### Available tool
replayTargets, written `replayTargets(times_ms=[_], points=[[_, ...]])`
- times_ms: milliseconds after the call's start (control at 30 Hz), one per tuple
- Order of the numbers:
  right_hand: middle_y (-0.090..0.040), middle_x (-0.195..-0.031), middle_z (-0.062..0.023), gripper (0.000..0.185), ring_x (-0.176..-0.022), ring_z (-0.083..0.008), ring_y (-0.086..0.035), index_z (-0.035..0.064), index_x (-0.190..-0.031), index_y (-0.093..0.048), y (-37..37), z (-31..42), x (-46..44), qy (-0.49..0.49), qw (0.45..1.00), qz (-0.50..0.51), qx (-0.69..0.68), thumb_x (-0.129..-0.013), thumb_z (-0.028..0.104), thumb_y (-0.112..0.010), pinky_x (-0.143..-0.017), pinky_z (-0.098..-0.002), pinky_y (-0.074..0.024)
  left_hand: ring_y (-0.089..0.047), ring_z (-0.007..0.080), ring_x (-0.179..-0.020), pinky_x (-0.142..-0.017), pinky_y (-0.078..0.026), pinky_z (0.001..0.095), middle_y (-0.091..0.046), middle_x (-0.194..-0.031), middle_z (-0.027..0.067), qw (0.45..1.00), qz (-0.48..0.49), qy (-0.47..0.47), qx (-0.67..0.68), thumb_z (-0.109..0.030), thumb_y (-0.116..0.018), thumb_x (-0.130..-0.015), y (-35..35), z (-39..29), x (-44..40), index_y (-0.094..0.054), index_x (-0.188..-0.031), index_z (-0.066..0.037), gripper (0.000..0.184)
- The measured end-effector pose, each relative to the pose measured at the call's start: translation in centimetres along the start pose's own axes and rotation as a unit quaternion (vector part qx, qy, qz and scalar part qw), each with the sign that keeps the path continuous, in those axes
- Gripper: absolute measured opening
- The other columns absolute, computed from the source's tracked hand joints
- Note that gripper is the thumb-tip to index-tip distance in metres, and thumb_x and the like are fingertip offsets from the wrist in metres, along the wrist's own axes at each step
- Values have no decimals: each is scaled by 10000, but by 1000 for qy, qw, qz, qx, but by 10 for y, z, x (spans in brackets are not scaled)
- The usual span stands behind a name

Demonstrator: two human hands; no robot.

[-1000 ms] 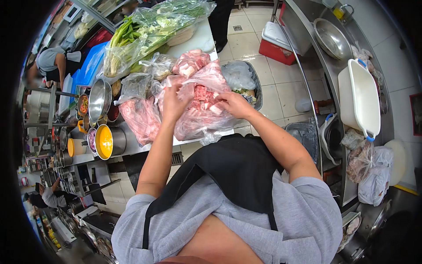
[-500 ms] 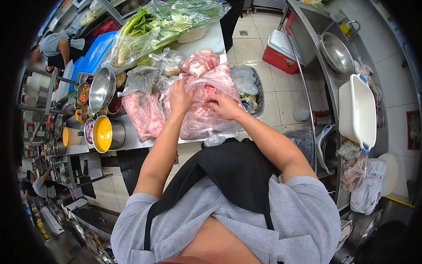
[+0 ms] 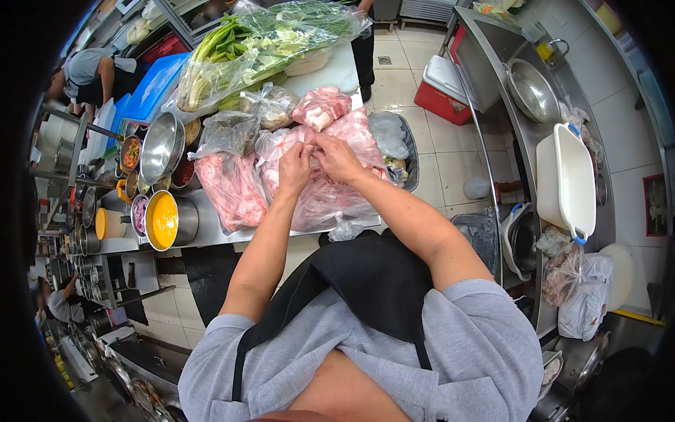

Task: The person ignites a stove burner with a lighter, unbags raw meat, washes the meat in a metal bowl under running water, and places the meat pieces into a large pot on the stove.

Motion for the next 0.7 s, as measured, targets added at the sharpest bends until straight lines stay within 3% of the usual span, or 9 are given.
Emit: replayTargets(times_ms=[433,500,700], points=[[-602,-861,-206,153,-852,-420,-587,28,-913,-531,-11,-9,-11,-13,997,11,71,-819,135,-586,-703,-484,-460,-576,404,-594,-525,-427,443,-576,-645,208,1000,-13,1,27,-218,-629,-894,0,14,-9,-555,-761,-7,260],[-602,-851,-202,149,-849,-415,-591,34,-904,-516,-12,-11,-13,-42,996,14,82,-818,140,-576,-703,-485,-463,-584,450,-661,-549,-430,499,-586,-668,240,1000,-2,6,21,-280,-596,-912,0,13,-11,-518,-773,-31,296],[-640,-869,-192,188,-850,-400,-615,61,-943,-506,-15,-11,-20,-70,990,1,126,-811,174,-577,-706,-501,-471,-585,470,-691,-574,-437,514,-587,-688,268,1000,-10,-11,8,-243,-587,-908,1,15,-17,-545,-789,-21,255]])
Point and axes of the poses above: each hand's wrist, its own x-axis away from the middle knuckle, its own y-axis out of the back of the hand, z = x × y, the point moved 6 cm from there along -x, towards the middle knuckle
